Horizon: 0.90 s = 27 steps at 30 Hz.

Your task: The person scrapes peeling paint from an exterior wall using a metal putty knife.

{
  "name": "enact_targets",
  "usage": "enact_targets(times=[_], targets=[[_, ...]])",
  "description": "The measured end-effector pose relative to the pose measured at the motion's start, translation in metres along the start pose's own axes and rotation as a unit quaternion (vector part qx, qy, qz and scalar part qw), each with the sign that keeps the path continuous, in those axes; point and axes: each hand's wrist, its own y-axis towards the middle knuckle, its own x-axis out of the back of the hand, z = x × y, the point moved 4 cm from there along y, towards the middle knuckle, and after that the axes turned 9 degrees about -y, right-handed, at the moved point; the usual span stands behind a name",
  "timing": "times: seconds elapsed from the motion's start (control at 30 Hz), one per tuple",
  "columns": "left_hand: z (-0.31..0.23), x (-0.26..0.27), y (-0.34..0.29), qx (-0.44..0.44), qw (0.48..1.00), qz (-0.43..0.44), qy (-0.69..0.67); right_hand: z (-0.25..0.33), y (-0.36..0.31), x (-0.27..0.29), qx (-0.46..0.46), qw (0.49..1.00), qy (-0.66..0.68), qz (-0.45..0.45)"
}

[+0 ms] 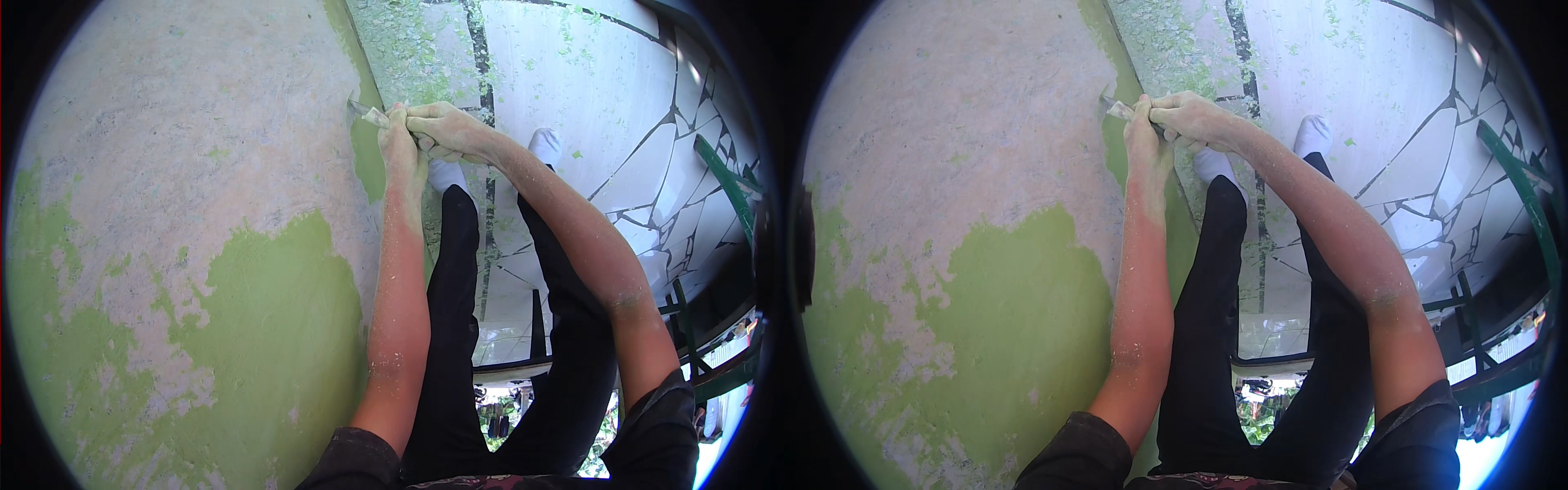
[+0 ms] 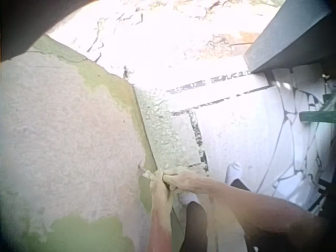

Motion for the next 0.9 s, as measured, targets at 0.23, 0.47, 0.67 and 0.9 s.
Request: enact_targets(times=[0.23,0.47,0.67,0.9], targets=[[0.011,-0.018,0.047,-0.021,1.000,-0.006,0.001,0.006,0.027,0.035,0.027,0.999,-0.023,-0.039],[0.028,-0.003,0.005,-0.057,0.997,-0.041,-0.023,-0.006,-0.005,0.017,0.017,0.999,-0.039,0.008],[-0.006,0.017,-0.056,0.000,0.997,-0.062,0.042,-0.008,-0.047,-0.046,0.046,0.995,0.051,-0.067],[-0.013,0.000,-0.030,0.006,0.998,-0.058,0.014,0.014,-0.014,-0.024,0.082,0.990,-0.063,-0.099]])
